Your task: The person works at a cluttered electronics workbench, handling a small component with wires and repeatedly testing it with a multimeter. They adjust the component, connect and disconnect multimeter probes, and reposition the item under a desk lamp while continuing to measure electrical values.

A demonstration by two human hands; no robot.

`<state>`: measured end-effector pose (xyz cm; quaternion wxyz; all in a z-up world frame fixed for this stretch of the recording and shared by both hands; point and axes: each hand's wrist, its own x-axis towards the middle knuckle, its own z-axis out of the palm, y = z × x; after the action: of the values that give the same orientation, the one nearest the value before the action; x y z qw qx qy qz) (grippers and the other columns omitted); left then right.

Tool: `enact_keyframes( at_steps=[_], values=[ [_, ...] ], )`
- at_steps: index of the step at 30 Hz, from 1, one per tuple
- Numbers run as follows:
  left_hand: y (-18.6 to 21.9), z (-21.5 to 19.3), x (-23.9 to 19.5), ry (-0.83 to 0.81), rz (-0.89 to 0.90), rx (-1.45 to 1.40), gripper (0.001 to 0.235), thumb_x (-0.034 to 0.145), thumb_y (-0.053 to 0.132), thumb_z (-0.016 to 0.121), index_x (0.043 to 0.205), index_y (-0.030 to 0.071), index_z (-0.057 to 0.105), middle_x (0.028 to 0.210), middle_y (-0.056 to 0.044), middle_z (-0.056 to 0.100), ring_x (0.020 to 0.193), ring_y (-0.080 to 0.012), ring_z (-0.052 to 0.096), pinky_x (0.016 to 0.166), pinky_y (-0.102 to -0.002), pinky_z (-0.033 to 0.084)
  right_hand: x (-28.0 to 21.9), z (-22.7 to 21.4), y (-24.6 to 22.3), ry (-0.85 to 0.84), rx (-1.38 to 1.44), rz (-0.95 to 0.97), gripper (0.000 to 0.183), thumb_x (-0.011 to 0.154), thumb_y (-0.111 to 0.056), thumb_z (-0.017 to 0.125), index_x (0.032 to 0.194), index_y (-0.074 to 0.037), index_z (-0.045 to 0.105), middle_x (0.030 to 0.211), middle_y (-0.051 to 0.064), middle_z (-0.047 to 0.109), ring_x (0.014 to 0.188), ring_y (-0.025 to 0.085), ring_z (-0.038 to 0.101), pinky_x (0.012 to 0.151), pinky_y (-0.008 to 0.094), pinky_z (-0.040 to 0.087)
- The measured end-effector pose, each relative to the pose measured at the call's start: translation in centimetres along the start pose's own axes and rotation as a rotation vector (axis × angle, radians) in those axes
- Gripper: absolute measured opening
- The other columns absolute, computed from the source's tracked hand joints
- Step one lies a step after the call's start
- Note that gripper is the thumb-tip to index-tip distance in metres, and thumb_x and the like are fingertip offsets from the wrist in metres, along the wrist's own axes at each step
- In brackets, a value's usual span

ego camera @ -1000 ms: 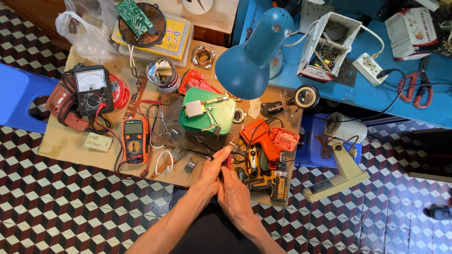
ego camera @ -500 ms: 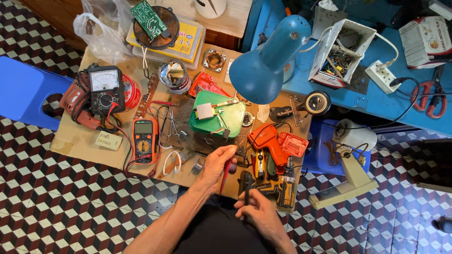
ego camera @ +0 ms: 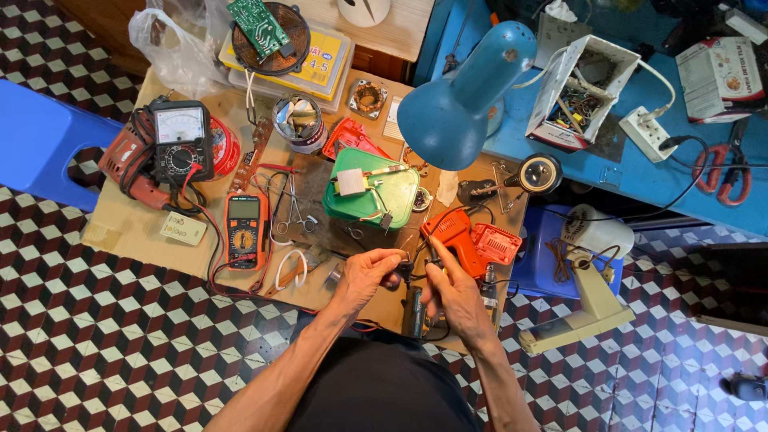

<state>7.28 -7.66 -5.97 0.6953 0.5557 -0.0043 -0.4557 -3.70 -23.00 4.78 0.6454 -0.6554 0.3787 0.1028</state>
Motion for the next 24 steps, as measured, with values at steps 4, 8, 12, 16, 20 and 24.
enact_keyframes(
  at_steps=[4, 8, 12, 16, 20, 24],
  values=[
    [-1.2, -0.3, 0.6, -0.008, -0.002, 0.008, 0.032, 0.098, 0.019, 0.066, 0.122, -0.001, 0.073, 0.08, 0.0, 0.069, 0.065, -0.0057, 0.058, 0.061, -0.021, 0.049, 2.0, 0.2, 0.6, 0.022, 0.027, -0.1, 0.052, 0.097, -0.027, 0.056, 0.147, -0.013, 0.053, 0.08, -0.003, 0.062, 0.066, 0.007, 0.055, 0.061, 0.025, 0.047],
    [-2.1, -0.5, 0.8, 0.018, 0.004, 0.079, 0.034, 0.098, 0.021, 0.066, 0.124, 0.002, 0.075, 0.078, 0.0, 0.069, 0.065, -0.0051, 0.058, 0.058, -0.02, 0.045, 3.2, 0.2, 2.5, 0.042, -0.036, -0.074, 0.045, 0.105, -0.035, 0.054, 0.14, -0.01, 0.066, 0.073, -0.001, 0.058, 0.066, 0.005, 0.052, 0.062, 0.022, 0.045],
    [-2.2, -0.7, 0.7, 0.024, 0.016, 0.095, 0.034, 0.098, 0.022, 0.067, 0.124, 0.003, 0.075, 0.077, 0.0, 0.067, 0.066, -0.005, 0.057, 0.058, -0.02, 0.043, 4.7, 0.0, 3.9, 0.024, 0.017, -0.084, 0.043, 0.1, -0.028, 0.061, 0.135, -0.004, 0.07, 0.073, 0.002, 0.064, 0.06, 0.007, 0.053, 0.054, 0.022, 0.041],
    [-1.5, -0.6, 0.6, 0.041, -0.013, 0.126, 0.033, 0.097, 0.022, 0.067, 0.123, 0.004, 0.076, 0.076, 0.001, 0.068, 0.065, -0.0054, 0.058, 0.058, -0.02, 0.044, 5.9, -0.3, 4.3, -0.08, 0.067, -0.018, 0.044, 0.096, -0.023, 0.063, 0.137, -0.006, 0.063, 0.075, 0.003, 0.071, 0.051, 0.006, 0.051, 0.045, 0.021, 0.038],
    [-0.7, -0.5, 0.4, 0.025, -0.002, 0.123, 0.032, 0.098, 0.022, 0.065, 0.122, 0.003, 0.076, 0.077, 0.0, 0.067, 0.066, -0.0057, 0.058, 0.059, -0.02, 0.045, 6.3, -0.3, 4.0, -0.155, 0.026, 0.023, 0.041, 0.096, -0.023, 0.061, 0.134, -0.007, 0.068, 0.073, 0.002, 0.07, 0.046, 0.004, 0.045, 0.041, 0.021, 0.033],
    [-0.3, -0.5, 0.5, 0.005, 0.018, 0.112, 0.031, 0.098, 0.02, 0.065, 0.122, 0.002, 0.076, 0.08, 0.001, 0.068, 0.068, -0.005, 0.058, 0.061, -0.02, 0.049, 6.6, -0.5, 3.0, -0.176, 0.064, 0.066, 0.04, 0.097, -0.022, 0.061, 0.133, -0.006, 0.068, 0.072, 0.002, 0.069, 0.045, 0.004, 0.046, 0.041, 0.021, 0.033]
  ],
)
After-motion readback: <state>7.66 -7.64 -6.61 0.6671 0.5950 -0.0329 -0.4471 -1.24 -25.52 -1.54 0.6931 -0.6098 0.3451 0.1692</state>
